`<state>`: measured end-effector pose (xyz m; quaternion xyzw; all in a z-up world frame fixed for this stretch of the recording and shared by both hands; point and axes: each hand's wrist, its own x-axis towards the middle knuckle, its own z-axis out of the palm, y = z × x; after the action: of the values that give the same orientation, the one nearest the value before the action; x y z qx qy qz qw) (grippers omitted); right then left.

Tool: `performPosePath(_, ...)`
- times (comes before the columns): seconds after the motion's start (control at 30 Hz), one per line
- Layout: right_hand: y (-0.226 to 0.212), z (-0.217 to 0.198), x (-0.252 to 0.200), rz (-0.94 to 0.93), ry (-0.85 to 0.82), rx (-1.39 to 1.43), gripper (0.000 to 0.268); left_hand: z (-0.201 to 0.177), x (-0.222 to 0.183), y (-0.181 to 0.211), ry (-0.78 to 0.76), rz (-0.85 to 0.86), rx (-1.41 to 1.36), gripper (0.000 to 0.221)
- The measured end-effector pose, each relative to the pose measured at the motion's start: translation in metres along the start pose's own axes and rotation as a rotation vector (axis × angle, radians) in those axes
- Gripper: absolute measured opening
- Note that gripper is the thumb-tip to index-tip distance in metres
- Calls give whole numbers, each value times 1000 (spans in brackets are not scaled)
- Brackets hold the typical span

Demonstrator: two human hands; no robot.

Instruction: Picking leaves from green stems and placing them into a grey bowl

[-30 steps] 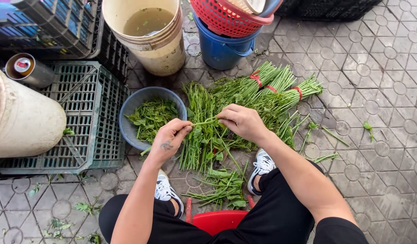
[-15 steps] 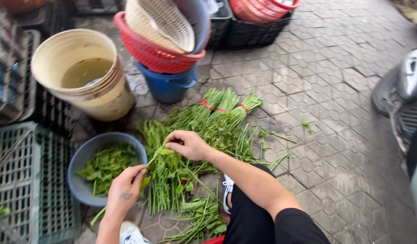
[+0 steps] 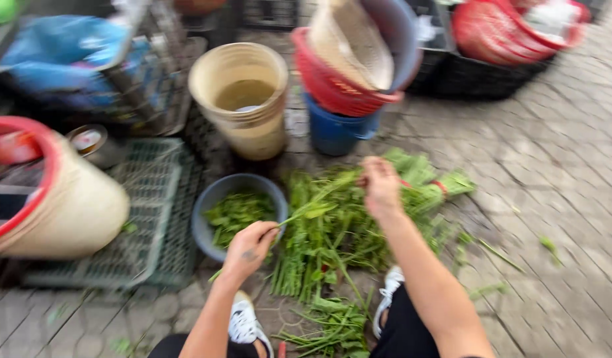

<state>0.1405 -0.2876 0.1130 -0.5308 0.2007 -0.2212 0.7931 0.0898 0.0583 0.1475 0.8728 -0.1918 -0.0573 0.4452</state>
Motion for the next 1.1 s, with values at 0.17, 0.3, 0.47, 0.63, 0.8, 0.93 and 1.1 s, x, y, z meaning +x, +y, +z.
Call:
performPosePath(0.17,-4,-47,56,36,245,188,20,-26,-8,-5,193,52,-42,14)
performPosePath(0.3,8,-33,38,-104,116,-198,9,-48,-10,-8,366,17,-108,13)
performPosePath(0.47,34,39,-31,-37,-214,-501,26,-64,-12,8,542,27,-211,14)
performPosePath(0.63,35,95,-55,-81,-487,-359,29,-57,-8,5,549,51,-214,14)
performPosePath(0.8,-16,102,-54,-194,-408,-183,19,-52,-5,6,485,94,-159,14)
performPosePath(0.93,-29,103,-63,-353,-530,-191,16,-39,0,-4,418,129,-101,14)
performPosePath(1.1,-64,117,-88,-606,-701,-424,20,-35,-1,14,357,158,-89,15)
